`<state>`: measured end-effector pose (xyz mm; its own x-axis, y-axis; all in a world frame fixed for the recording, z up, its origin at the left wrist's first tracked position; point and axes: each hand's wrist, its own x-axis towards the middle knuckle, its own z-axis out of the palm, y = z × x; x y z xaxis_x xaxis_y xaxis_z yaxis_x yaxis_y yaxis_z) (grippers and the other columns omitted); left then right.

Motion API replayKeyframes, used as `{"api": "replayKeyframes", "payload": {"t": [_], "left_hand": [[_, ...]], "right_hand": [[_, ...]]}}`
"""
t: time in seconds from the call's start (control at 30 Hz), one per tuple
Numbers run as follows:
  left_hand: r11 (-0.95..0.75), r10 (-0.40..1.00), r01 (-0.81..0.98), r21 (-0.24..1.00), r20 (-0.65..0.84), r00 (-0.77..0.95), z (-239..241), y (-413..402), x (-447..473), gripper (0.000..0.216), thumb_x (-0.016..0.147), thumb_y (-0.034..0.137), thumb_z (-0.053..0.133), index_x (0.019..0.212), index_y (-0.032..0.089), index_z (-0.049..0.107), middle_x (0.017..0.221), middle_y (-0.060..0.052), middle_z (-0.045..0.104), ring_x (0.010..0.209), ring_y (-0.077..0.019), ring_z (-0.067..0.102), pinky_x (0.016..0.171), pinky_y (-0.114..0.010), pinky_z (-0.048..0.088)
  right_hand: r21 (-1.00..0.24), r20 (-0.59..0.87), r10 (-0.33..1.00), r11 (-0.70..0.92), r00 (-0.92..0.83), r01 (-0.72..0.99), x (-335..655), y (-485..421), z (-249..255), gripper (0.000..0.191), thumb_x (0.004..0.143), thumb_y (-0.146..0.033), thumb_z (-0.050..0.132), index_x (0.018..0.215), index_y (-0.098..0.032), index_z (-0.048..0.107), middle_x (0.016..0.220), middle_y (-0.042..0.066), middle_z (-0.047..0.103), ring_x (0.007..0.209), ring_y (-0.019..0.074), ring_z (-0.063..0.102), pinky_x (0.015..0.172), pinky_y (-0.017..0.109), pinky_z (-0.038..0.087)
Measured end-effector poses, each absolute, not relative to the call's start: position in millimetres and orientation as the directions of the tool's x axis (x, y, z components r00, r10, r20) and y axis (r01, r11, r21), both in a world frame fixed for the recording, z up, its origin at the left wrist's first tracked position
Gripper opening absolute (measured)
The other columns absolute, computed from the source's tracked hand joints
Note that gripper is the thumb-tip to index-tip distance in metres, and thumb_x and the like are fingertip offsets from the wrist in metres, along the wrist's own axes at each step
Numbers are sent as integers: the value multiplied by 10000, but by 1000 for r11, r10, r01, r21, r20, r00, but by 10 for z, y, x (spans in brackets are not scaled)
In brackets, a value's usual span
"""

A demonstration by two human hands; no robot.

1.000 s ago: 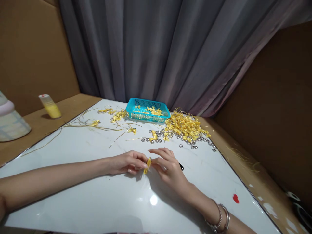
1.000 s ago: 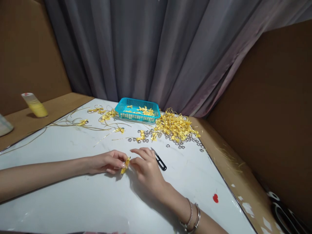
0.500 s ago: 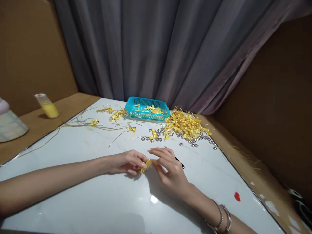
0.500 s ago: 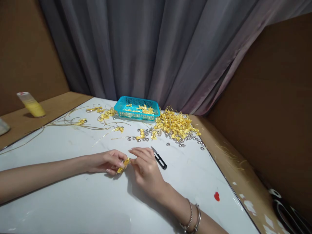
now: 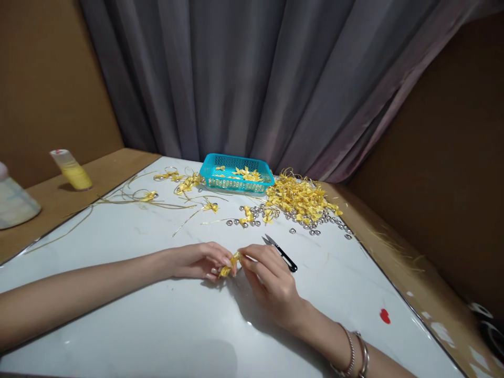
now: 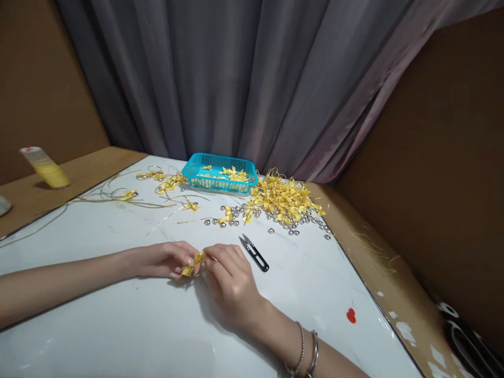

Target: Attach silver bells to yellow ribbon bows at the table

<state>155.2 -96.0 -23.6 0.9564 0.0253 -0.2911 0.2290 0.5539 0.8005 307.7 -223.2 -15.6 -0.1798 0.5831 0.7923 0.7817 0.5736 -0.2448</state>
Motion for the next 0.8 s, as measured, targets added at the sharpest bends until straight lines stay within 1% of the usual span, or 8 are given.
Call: {"api": "replayKeyframes", "payload": {"t": [0.13, 0.3, 0.4, 0.5, 0.57, 0.67, 0.73, 0.8], "left_hand": [[595, 43, 207, 777, -288, 957, -267, -965, 1558, 158, 598, 227, 698, 696, 105, 709, 660, -43, 568, 627, -128, 440, 569, -229, 334], [634, 67, 168, 755, -270, 961, -270, -972, 1561, 223, 615, 284, 735, 770, 125, 720, 763, -45, 615, 745, -140, 491, 627, -217, 367], [589, 138, 137, 796, -266, 954, -239, -983, 1562, 216, 647, 289, 752, 789, 129, 721, 784, -41, 622, 726, -119, 491, 619, -204, 361], [483, 228, 91, 871, -226, 947, -236, -1017, 1574, 192, 641, 264, 762, 780, 138, 720, 791, -36, 631, 735, -120, 506, 683, -224, 377], [346, 307, 43, 937, -156, 939, -255, -1049, 1585, 150, 663, 253, 741, 765, 148, 712, 799, -36, 630, 765, -136, 522, 735, -255, 389], [-12, 405, 27, 1000, -20, 914, -244, -1064, 1576, 147, 697, 275, 718, 785, 161, 693, 886, -53, 630, 835, -168, 540, 763, -294, 404], [-279, 391, 53, 959, 63, 918, -159, -1015, 1533, 210, 717, 304, 705, 882, 175, 684, 974, -74, 633, 891, -189, 549, 786, -313, 410], [-525, 295, 19, 851, 161, 942, -2, -909, 1463, 192, 768, 310, 653, 904, 178, 680, 956, -85, 648, 894, -194, 559, 814, -326, 408]], "right_hand": [[-201, 799, 559, 593, -219, 780, 3063, -2231, -140, 194, 843, -7, 473, 883, -157, 589, 890, 110, 686, 810, 200, 608, 631, 345, 474], [-174, 802, 562, 544, -202, 821, 3076, -2238, -93, 192, 830, -7, 504, 903, -147, 611, 1021, 143, 651, 948, 244, 568, 740, 405, 496], [-163, 804, 563, 519, -192, 839, 3098, -2242, -89, 198, 827, 6, 491, 898, -127, 618, 1014, 158, 638, 959, 248, 542, 759, 409, 485], [-188, 780, 595, 516, -192, 835, 3123, -2237, -94, 209, 837, 13, 462, 875, -128, 612, 924, 126, 657, 888, 220, 541, 733, 377, 461], [-229, 749, 639, 499, -176, 836, 3146, -2230, -93, 216, 853, -2, 446, 862, -141, 611, 870, 98, 666, 825, 200, 540, 703, 353, 436], [-274, 675, 717, 460, -172, 844, 3205, -2216, -84, 227, 875, -40, 429, 844, -155, 622, 784, 68, 668, 718, 177, 533, 652, 325, 409], [-260, 612, 758, 462, -225, 848, 3260, -2200, -72, 258, 875, -44, 408, 818, -152, 635, 713, 60, 660, 655, 169, 524, 616, 310, 406], [-206, 539, 779, 490, -320, 847, 3316, -2176, -49, 293, 866, -32, 385, 795, -142, 647, 665, 63, 647, 620, 170, 516, 578, 296, 403]]}}
